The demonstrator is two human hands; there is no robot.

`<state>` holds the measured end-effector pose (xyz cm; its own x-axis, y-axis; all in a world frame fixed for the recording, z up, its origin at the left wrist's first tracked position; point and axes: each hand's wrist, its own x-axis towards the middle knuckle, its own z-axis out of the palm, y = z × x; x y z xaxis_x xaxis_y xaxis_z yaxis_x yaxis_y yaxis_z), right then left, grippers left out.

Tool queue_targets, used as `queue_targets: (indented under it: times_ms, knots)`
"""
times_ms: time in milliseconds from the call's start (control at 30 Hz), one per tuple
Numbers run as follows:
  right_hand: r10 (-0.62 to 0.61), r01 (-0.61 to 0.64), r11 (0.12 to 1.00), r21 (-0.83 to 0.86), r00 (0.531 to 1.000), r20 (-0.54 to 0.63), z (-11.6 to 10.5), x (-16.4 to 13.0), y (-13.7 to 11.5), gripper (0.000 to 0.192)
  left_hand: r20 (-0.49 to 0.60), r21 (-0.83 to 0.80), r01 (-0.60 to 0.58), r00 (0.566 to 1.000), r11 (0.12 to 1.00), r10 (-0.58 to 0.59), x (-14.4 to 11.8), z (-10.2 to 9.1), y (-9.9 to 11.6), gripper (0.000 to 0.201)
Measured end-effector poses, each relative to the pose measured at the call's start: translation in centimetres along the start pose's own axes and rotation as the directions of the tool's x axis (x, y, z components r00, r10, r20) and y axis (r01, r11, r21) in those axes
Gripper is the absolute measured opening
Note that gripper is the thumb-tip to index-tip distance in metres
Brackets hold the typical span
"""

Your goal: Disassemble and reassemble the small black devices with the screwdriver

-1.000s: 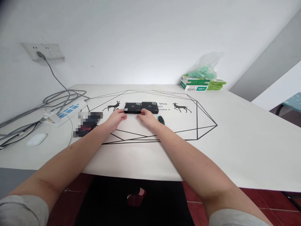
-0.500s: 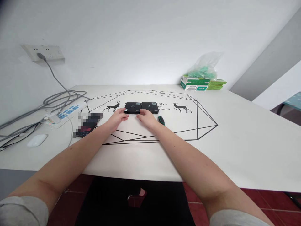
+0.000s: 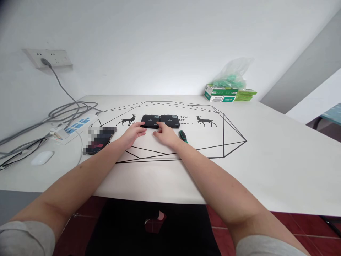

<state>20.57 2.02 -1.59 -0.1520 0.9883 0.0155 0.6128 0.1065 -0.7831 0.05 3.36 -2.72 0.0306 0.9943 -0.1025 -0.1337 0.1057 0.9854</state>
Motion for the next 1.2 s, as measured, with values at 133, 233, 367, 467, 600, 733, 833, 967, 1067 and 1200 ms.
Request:
queue_targets:
  times_ms: [133,233,367,467,600,733,833,967,1067,1200]
  knots:
    - [-0.002,0.003,0.999,-0.046,1.0,0.029,-0.1,-0.1,-0.1,0.066,0.023,-0.042,0.003,1.0,0.999,-0.002,-0.1,-0.1,0.1,0.04]
    - [-0.052,0.052,0.995,-0.088,0.999,0.004,0.0,0.1,0.0,0.061,0.01,-0.054,0.006,1.0,0.999,-0.005,0.2,-0.1,-0.1,0.04]
    - [-0.204,0.174,0.951,-0.257,0.975,-0.093,0.0,0.7,0.8,0.056,-0.038,-0.052,0.013,0.999,0.999,-0.015,0.5,0.0,-0.4,0.033]
    - [-0.172,0.102,0.904,-0.414,0.976,-0.136,-0.2,1.0,1.5,0.062,-0.065,-0.028,0.024,0.998,0.999,-0.026,0.7,0.1,-0.6,0.032]
    - [-0.079,0.021,0.865,-0.501,0.992,-0.095,-0.2,1.3,2.3,0.068,-0.097,0.001,0.021,0.995,1.0,-0.021,0.7,0.2,-0.8,0.032]
    - [0.018,-0.055,0.873,-0.485,0.996,-0.082,-0.2,1.7,2.7,0.069,-0.091,0.009,0.003,0.996,1.0,-0.002,0.8,0.3,-1.0,0.029]
    - [0.057,-0.085,0.885,-0.459,0.996,-0.075,-0.6,1.9,2.7,0.072,-0.094,0.013,0.005,0.996,1.0,-0.004,1.1,0.3,-1.1,0.027]
    - [0.067,-0.095,0.875,-0.475,0.995,-0.074,-1.0,2.0,2.4,0.07,-0.094,0.039,-0.003,0.996,0.999,0.006,1.3,0.2,-1.3,0.028]
    - [0.09,-0.13,0.834,-0.536,0.991,-0.1,-0.9,2.2,2.0,0.066,-0.099,0.058,0.005,0.995,0.998,0.001,1.2,0.2,-1.2,0.026]
    - [0.085,-0.174,0.798,-0.578,0.98,-0.178,-0.9,2.7,2.0,0.06,-0.11,0.088,0.015,0.994,0.996,-0.005,1.1,0.3,-1.2,0.025]
